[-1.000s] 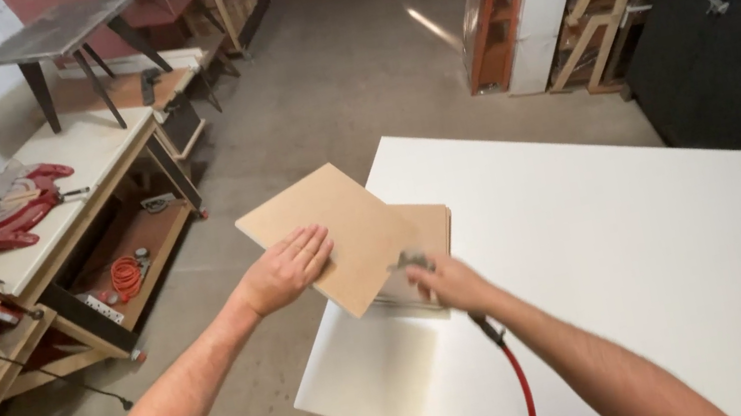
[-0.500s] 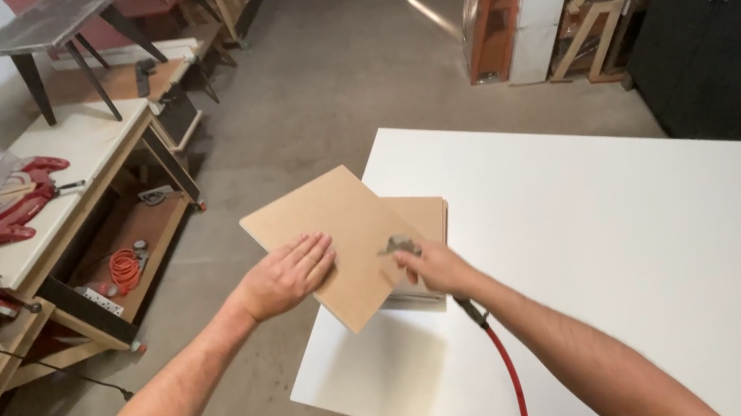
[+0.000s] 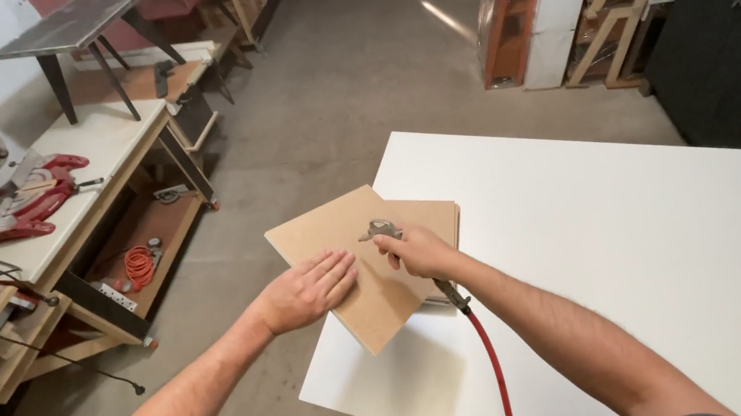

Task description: Cleaning dust off wooden boards using a compressed air blow gun in a workshop environment.

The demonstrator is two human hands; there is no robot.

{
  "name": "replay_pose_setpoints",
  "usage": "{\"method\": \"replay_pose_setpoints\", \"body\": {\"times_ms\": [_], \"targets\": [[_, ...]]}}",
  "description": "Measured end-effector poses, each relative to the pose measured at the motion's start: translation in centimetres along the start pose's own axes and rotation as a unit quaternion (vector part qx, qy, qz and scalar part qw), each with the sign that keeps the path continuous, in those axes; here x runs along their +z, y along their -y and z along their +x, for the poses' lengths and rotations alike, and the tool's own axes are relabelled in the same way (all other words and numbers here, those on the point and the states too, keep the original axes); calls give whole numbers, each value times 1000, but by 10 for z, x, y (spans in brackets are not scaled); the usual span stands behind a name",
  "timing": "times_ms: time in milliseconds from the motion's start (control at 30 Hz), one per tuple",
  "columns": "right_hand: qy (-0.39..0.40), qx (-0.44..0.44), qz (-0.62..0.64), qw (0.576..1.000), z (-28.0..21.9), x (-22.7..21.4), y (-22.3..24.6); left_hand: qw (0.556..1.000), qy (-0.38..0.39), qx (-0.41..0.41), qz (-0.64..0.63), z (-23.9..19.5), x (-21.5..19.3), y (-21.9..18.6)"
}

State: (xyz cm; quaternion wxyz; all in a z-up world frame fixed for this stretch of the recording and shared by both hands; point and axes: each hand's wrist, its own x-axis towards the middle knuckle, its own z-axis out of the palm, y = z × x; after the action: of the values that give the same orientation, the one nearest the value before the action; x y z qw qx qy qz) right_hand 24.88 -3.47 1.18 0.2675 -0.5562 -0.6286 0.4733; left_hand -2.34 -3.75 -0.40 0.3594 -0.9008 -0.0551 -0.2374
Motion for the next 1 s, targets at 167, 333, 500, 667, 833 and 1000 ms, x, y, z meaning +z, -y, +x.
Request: {"method": "replay_pose_setpoints", "body": {"times_ms": [167, 333, 500, 667, 833, 1000], "targets": [[-21, -17, -75, 997, 46, -1, -12, 1000, -1, 7, -1, 5, -7, -4], [-15, -38, -110, 993, 70, 7, 0, 1000, -1, 18, -6, 3, -4, -8], [-25, -37, -85, 995, 79, 9, 7, 1000, -10, 15, -3, 3, -3, -7], [-38, -32, -79, 996, 66, -1, 20, 1000, -1, 20, 5, 2, -11, -2], [-102, -25, -97, 990, 100, -24, -19, 1000, 6, 22, 7, -7, -8, -4], [-97, 18, -59, 993, 57, -42, -13, 1000, 18, 23, 4, -10, -14, 2]]}}
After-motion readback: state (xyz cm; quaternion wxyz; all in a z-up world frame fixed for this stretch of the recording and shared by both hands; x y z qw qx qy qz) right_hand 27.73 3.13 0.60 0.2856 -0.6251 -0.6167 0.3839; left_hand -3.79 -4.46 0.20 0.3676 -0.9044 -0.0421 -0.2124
